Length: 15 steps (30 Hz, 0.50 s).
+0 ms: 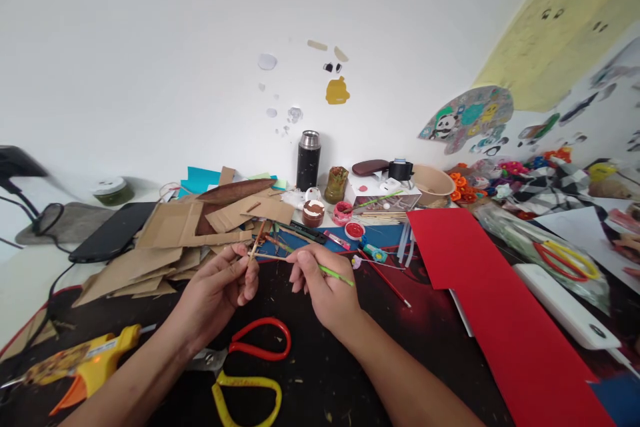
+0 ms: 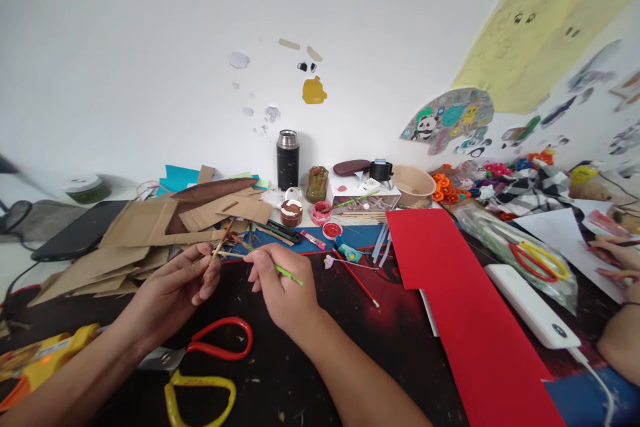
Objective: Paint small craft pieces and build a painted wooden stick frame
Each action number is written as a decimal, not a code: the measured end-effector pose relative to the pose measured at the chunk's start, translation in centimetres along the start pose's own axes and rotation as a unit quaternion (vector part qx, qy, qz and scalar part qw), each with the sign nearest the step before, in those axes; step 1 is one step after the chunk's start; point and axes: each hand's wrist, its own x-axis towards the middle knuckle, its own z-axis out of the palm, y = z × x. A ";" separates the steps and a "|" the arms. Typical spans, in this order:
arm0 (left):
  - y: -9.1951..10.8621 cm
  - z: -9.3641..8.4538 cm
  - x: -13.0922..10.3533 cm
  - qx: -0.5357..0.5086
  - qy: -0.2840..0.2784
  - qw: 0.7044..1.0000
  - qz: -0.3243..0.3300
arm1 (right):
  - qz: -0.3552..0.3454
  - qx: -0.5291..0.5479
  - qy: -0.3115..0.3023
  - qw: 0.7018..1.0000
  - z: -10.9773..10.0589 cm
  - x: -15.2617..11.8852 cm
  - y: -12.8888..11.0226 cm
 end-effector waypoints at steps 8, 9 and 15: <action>0.1 0.2 -0.2 0.009 -0.007 1.000 0.001 | -0.009 0.030 0.040 0.999 -0.4 0.3 -0.1; 0.1 0.2 -0.2 0.010 -0.007 1.000 0.000 | -0.015 0.027 0.033 0.999 -0.3 0.2 -0.2; 0.0 0.3 -0.2 0.021 -0.024 0.999 -0.001 | -0.026 0.001 0.015 1.000 -0.2 0.1 -0.3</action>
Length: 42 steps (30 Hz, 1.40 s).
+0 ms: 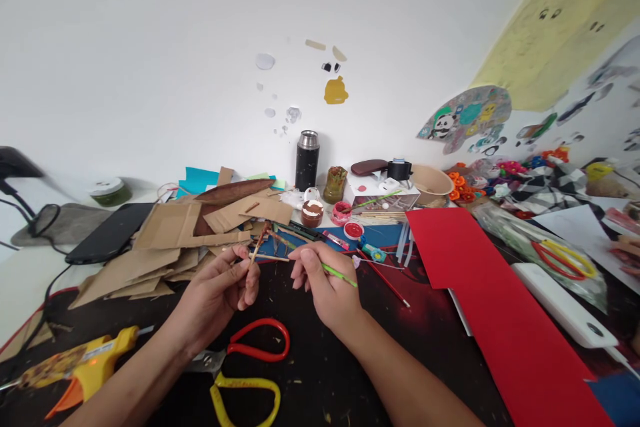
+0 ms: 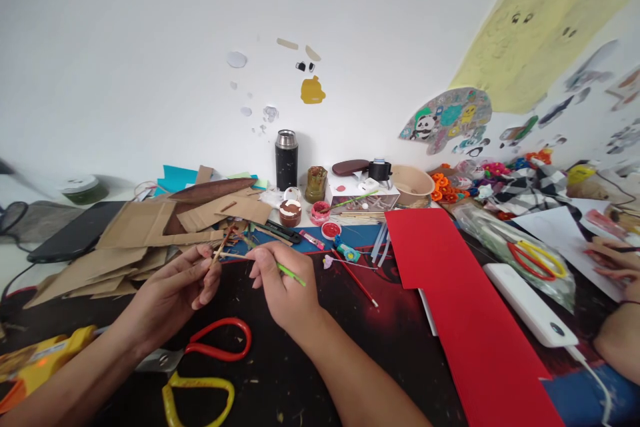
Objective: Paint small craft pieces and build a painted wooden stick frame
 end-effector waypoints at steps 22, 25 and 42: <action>0.1 -0.1 0.1 0.000 0.023 1.000 0.003 | 0.063 0.019 0.066 0.996 -0.4 0.9 0.4; 0.1 -0.4 0.4 -0.011 0.045 0.999 0.007 | 0.053 0.011 0.044 0.998 -0.2 0.7 0.3; 0.7 0.3 0.0 -0.029 0.075 0.996 0.048 | -0.027 -0.089 -0.027 0.995 0.8 -0.3 0.8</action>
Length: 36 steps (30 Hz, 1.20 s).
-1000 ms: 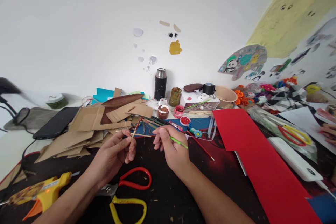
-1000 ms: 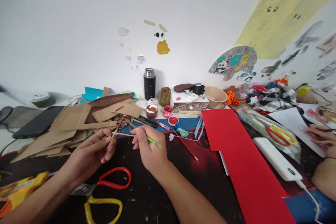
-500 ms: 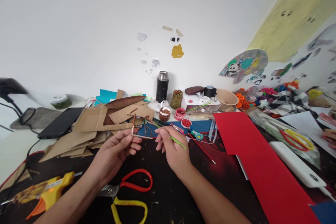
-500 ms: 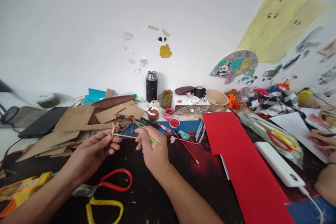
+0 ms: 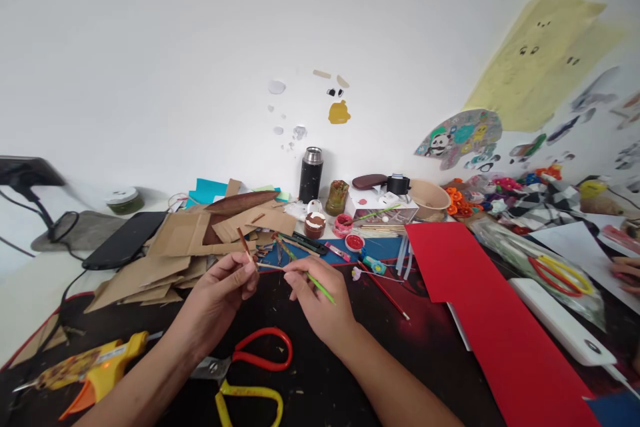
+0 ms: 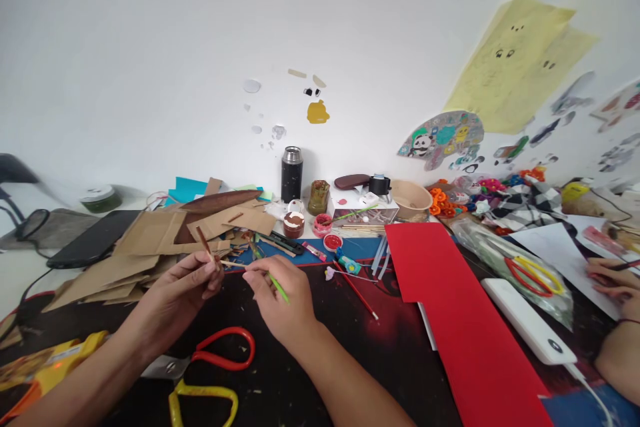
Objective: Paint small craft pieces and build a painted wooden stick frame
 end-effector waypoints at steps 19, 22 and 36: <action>-0.6 1.3 -1.2 0.068 -0.032 0.997 -0.017 | -0.042 -0.041 -0.012 0.998 0.7 -0.4 0.0; -0.6 1.3 -1.3 0.065 -0.031 0.997 -0.019 | -0.045 -0.041 -0.015 0.998 0.7 -0.4 0.0; 0.8 0.2 -0.5 0.074 -0.040 0.996 0.002 | -0.015 -0.034 0.014 0.999 -0.2 0.3 0.4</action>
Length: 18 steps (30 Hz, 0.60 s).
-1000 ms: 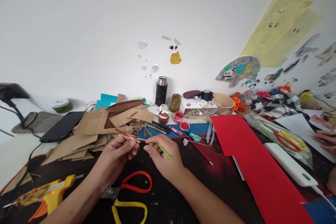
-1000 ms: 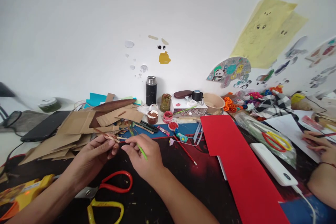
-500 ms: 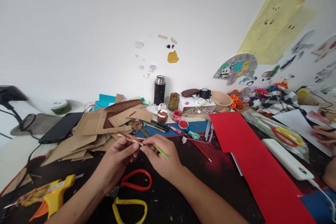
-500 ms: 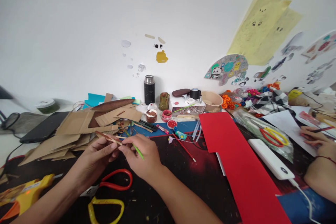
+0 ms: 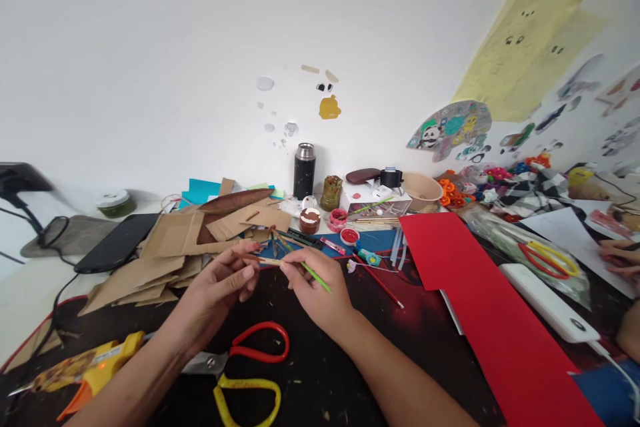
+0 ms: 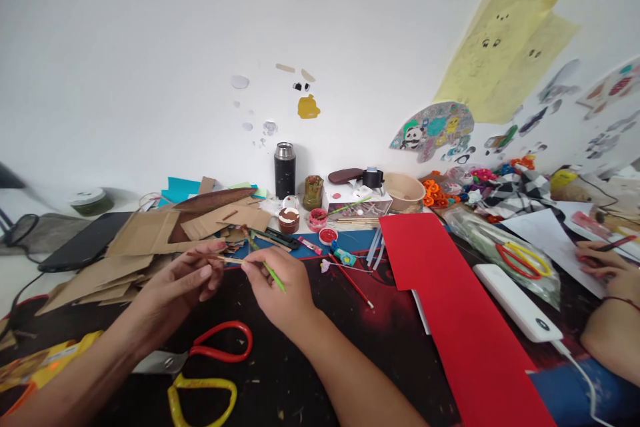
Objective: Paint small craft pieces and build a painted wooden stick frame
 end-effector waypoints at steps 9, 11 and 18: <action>2.9 -2.7 0.4 0.210 0.037 0.970 0.117 | -0.049 -0.060 0.006 0.997 -1.4 0.8 -0.2; 3.5 -2.4 0.3 0.246 0.044 0.961 0.119 | -0.060 -0.072 0.002 0.996 -1.5 0.8 -0.1; 3.8 -3.1 0.7 0.375 0.029 0.914 0.151 | -0.073 -0.081 0.014 0.994 -1.7 1.0 0.1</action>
